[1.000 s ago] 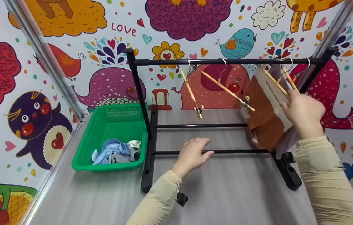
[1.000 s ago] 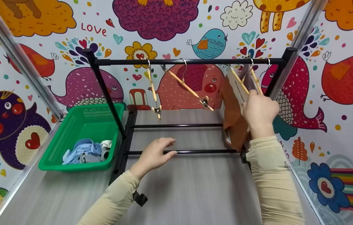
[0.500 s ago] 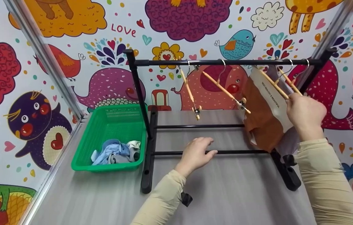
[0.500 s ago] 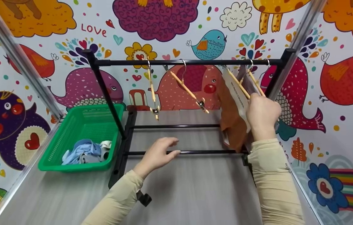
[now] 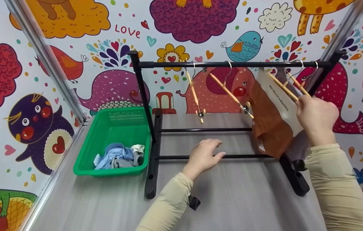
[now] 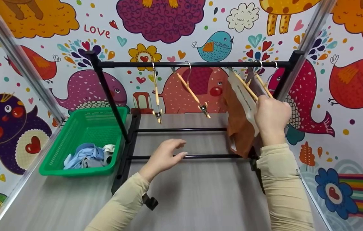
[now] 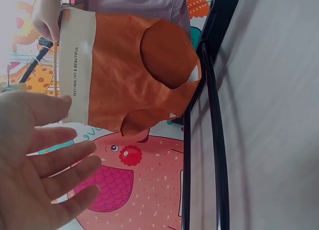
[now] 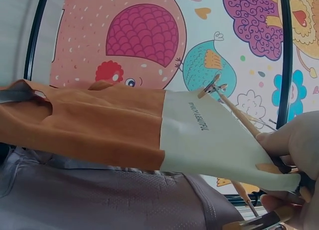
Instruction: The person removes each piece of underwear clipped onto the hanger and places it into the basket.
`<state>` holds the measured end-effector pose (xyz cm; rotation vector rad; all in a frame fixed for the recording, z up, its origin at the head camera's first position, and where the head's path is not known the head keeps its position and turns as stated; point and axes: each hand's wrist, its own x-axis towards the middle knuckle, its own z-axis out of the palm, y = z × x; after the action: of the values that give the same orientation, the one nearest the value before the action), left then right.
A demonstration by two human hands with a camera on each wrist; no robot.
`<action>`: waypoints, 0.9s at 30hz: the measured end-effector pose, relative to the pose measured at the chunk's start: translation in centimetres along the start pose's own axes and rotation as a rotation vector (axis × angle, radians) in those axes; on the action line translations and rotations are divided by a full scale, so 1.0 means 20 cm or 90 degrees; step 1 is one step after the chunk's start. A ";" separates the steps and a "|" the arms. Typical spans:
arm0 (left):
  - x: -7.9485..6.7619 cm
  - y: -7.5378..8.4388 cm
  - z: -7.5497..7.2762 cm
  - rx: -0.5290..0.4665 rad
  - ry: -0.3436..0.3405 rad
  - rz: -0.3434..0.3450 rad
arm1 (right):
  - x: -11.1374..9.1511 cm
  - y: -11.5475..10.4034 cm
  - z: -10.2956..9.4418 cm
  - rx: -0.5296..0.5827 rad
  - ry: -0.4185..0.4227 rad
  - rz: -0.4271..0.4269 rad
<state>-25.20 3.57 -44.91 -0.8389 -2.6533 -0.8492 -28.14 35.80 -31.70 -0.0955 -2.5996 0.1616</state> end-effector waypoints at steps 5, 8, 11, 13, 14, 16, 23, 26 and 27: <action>0.02 0.00 0.00 0.013 -0.002 0.003 | -0.01 0.00 -0.03 0.007 0.021 -0.015; 0.03 0.00 -0.01 0.013 0.001 0.001 | -0.01 -0.01 -0.05 0.015 0.037 -0.026; 0.06 0.01 -0.01 0.008 0.003 -0.002 | -0.03 -0.03 -0.07 0.023 0.045 -0.037; 0.08 0.01 -0.02 0.006 0.005 -0.002 | -0.04 -0.03 -0.07 0.029 0.047 -0.046; 0.09 0.01 -0.02 0.007 0.005 -0.002 | -0.05 -0.04 -0.07 0.031 0.053 -0.053; 0.10 0.02 -0.02 0.006 0.010 0.002 | -0.08 -0.04 -0.08 0.036 0.061 -0.063; 0.15 0.01 -0.04 -0.013 0.023 0.024 | -0.17 -0.03 -0.07 0.052 0.098 -0.099; 0.16 0.01 -0.05 -0.020 0.034 0.027 | -0.20 -0.02 -0.05 0.057 0.090 -0.102; 0.16 0.01 -0.05 -0.019 0.039 0.028 | -0.21 -0.02 -0.05 0.058 0.086 -0.105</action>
<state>-27.70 4.58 -42.75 -0.8604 -2.5669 -0.8911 -24.01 35.10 -32.97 0.1360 -2.4475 0.2059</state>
